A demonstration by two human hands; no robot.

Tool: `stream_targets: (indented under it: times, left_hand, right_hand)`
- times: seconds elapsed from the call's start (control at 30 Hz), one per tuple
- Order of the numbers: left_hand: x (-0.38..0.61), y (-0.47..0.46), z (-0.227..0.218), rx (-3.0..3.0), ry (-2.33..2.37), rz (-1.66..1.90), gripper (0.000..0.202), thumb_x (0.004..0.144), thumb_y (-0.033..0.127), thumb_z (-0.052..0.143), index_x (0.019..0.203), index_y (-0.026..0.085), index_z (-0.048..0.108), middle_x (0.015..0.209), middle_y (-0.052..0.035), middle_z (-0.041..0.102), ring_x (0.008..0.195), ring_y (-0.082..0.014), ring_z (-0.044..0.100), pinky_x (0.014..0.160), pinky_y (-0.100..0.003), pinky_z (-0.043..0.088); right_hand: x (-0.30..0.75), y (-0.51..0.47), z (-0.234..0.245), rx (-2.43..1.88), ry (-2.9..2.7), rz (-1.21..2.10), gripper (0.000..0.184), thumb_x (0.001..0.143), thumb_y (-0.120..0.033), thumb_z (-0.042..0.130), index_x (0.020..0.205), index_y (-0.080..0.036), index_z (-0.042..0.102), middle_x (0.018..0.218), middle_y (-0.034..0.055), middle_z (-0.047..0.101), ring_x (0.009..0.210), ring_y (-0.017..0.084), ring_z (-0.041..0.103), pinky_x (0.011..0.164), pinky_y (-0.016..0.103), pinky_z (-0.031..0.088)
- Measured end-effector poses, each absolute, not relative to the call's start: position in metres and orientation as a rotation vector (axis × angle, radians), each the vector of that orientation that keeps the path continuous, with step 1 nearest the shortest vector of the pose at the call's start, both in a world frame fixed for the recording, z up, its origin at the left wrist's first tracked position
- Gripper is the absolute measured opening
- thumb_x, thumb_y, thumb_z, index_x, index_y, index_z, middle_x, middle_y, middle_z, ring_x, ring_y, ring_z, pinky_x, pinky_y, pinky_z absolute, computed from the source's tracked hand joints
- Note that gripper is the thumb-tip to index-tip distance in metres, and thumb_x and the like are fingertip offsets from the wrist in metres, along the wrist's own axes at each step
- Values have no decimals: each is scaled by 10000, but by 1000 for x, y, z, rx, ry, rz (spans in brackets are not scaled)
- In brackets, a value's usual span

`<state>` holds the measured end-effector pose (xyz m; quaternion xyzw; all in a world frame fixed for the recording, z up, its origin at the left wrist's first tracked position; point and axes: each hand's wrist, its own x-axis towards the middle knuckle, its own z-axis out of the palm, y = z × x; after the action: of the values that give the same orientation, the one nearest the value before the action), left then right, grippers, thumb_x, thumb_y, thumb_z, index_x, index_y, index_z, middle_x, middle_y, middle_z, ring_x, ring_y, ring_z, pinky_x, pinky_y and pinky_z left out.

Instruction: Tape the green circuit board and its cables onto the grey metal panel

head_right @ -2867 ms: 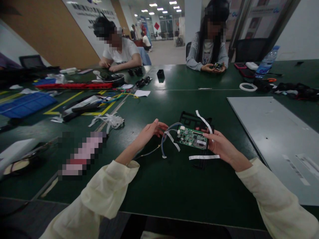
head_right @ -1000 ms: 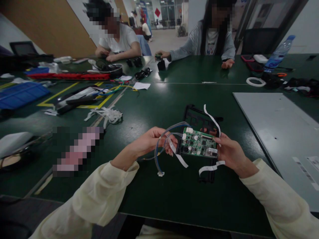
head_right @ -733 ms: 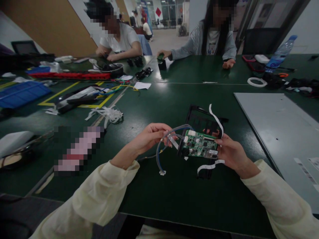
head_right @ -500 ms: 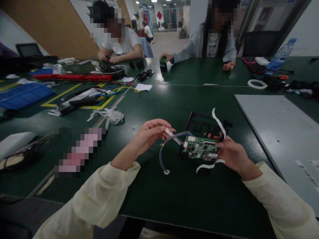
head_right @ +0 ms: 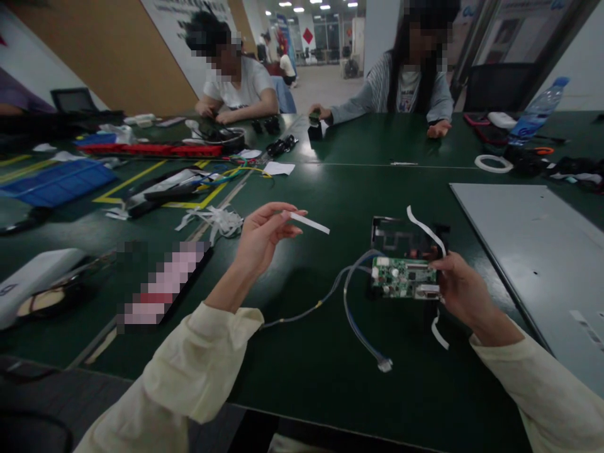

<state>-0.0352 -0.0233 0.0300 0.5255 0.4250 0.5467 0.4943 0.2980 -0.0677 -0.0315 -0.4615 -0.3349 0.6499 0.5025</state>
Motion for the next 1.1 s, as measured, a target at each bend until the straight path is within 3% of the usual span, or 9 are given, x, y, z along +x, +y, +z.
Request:
stream_targets:
  times: [0.23,0.4,0.53,0.83,0.97,1.1]
  left_hand:
    - [-21,-34,34,1318,937,1210,230,828,351,641,933,147,632,1010,-88,727,722,-127,690,578,-189,504]
    - [-18,-36,35,1223,853,1184,225,808,348,664,906,148,635,975,-83,731,702,-119,690,533,-159,489]
    - [-17,-36,34,1083,730,1203,161,806,303,669,858,153,644,906,-54,734,645,-88,675,515,-135,488]
    - [-13,-43,35,834,603,1209,59,840,236,622,838,182,644,853,-2,722,564,-44,630,474,-106,472]
    - [-8,-47,30,856,550,1147,74,818,254,663,826,182,651,796,7,718,551,-49,627,469,-112,466]
    - [0,-49,23,994,592,1046,140,784,296,708,821,168,668,775,-7,718,575,-77,648,481,-139,471]
  right_hand:
    - [284,-56,-34,-1292,-796,1498,178,714,-256,718,881,-224,667,951,28,724,837,210,688,654,299,575]
    - [287,-55,-38,-1422,-1055,1363,354,775,-359,673,1099,-230,614,1040,36,704,874,210,680,666,290,562]
    - [294,-50,-39,-1541,-1169,1170,563,781,-420,640,1305,-256,514,1065,55,692,952,247,662,727,341,559]
    - [310,-39,-43,-1563,-1561,483,559,808,-409,614,1322,-213,513,1303,121,564,1207,295,520,1013,512,421]
    - [278,-58,-21,-1237,-1491,875,385,877,-398,560,1244,-283,582,1261,66,600,1172,232,561,1006,439,458]
    - [243,-81,-8,-866,-1422,1459,344,930,-419,482,1220,-289,613,1249,73,614,1074,226,623,844,383,553]
